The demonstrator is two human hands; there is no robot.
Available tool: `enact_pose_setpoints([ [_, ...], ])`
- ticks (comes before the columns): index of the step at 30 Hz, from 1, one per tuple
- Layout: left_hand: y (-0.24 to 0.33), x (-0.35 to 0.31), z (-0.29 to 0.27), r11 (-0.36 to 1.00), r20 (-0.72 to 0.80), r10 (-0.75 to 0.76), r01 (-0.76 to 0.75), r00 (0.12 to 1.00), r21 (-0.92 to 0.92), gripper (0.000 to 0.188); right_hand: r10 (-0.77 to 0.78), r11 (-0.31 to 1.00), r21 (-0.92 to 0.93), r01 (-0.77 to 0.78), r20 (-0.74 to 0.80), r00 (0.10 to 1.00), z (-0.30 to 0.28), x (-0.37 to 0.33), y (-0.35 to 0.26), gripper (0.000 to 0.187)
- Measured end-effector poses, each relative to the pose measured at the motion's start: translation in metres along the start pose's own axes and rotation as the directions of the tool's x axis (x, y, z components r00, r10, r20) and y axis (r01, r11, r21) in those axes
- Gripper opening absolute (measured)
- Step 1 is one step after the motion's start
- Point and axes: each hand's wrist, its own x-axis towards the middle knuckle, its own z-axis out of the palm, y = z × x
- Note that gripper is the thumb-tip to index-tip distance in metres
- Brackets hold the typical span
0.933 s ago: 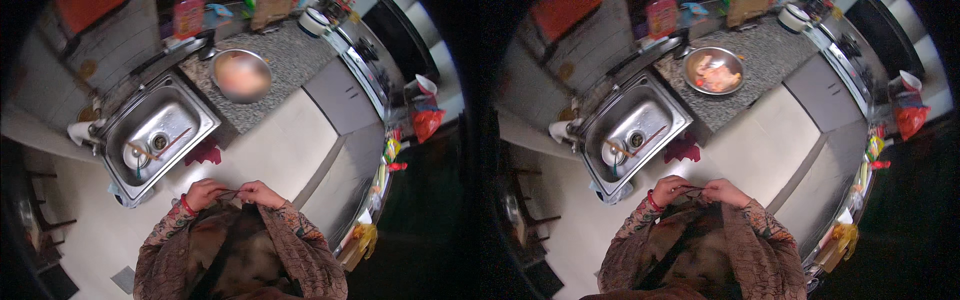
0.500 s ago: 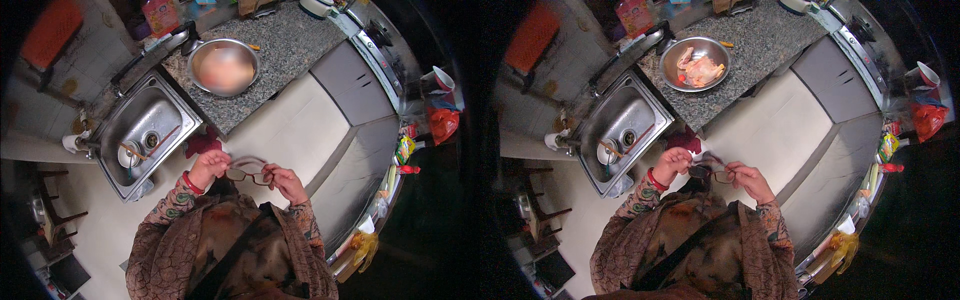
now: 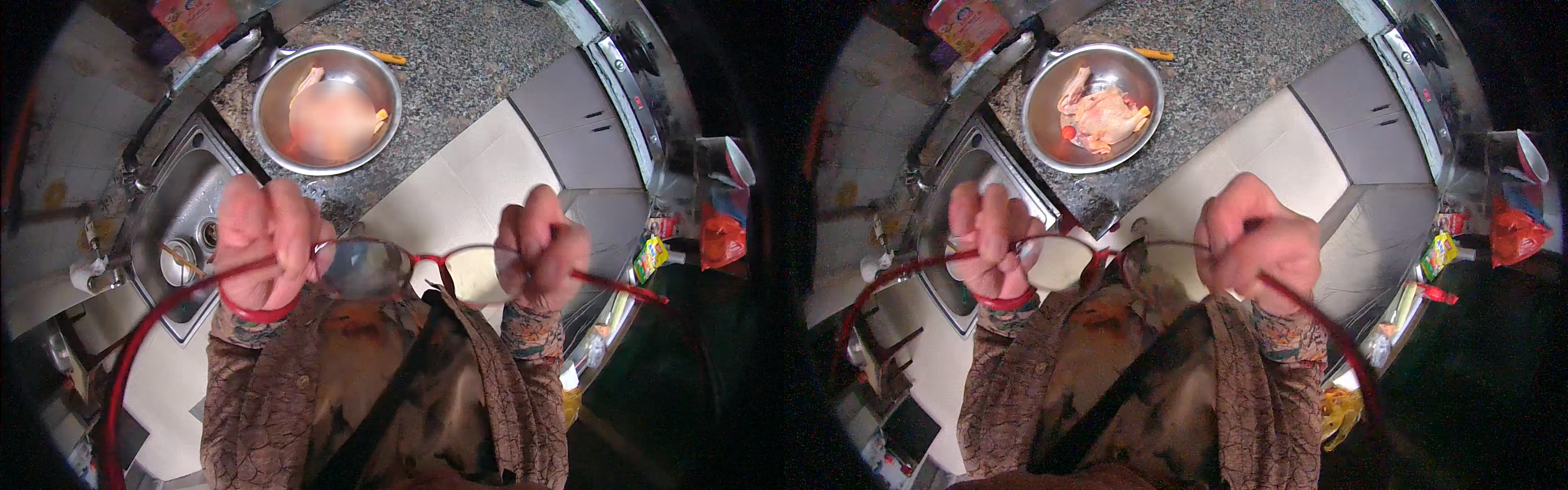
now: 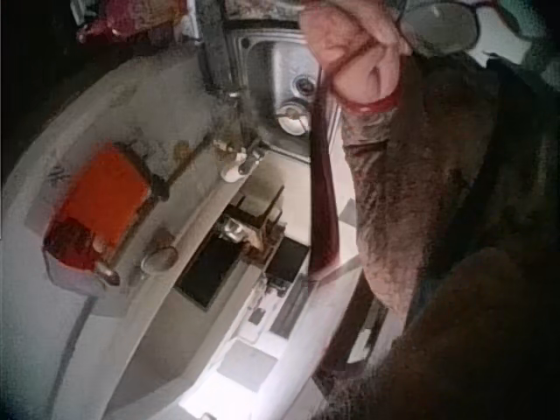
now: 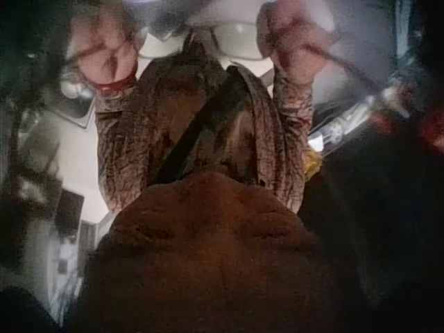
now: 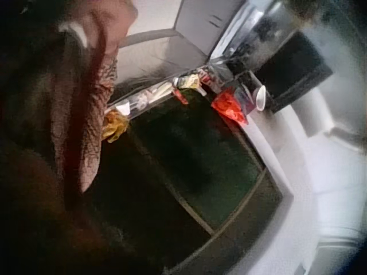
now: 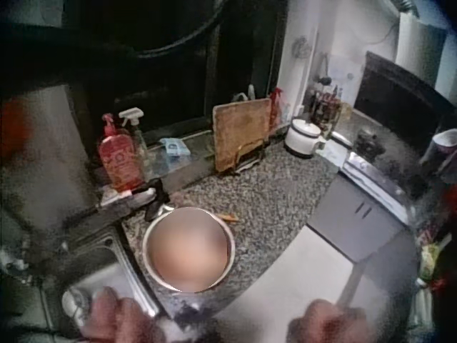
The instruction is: The person takes raw chicken parts out of a plastic bag, puts them into a metal bowl, and then cleans feathers off the chicken skin by hand.
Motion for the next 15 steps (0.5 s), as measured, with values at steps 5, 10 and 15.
enact_pose_setpoints([
  [5,-0.007,0.035,0.019,0.994,0.197,0.104,-0.106,0.975,0.0,0.01,-0.041,0.989,0.146,0.033,0.054,0.998,-0.013,0.029,-0.014,0.015],
  [10,-0.005,0.063,0.021,0.994,0.441,0.106,-0.107,0.891,-0.024,0.004,-0.032,0.988,0.149,-0.031,0.404,0.914,-0.039,0.065,-0.036,0.009],
  [15,-0.02,0.088,0.055,0.983,0.324,0.161,-0.181,0.932,0.033,0.007,-0.087,0.973,0.222,-0.067,0.618,0.781,-0.088,0.099,-0.061,0.019],
])
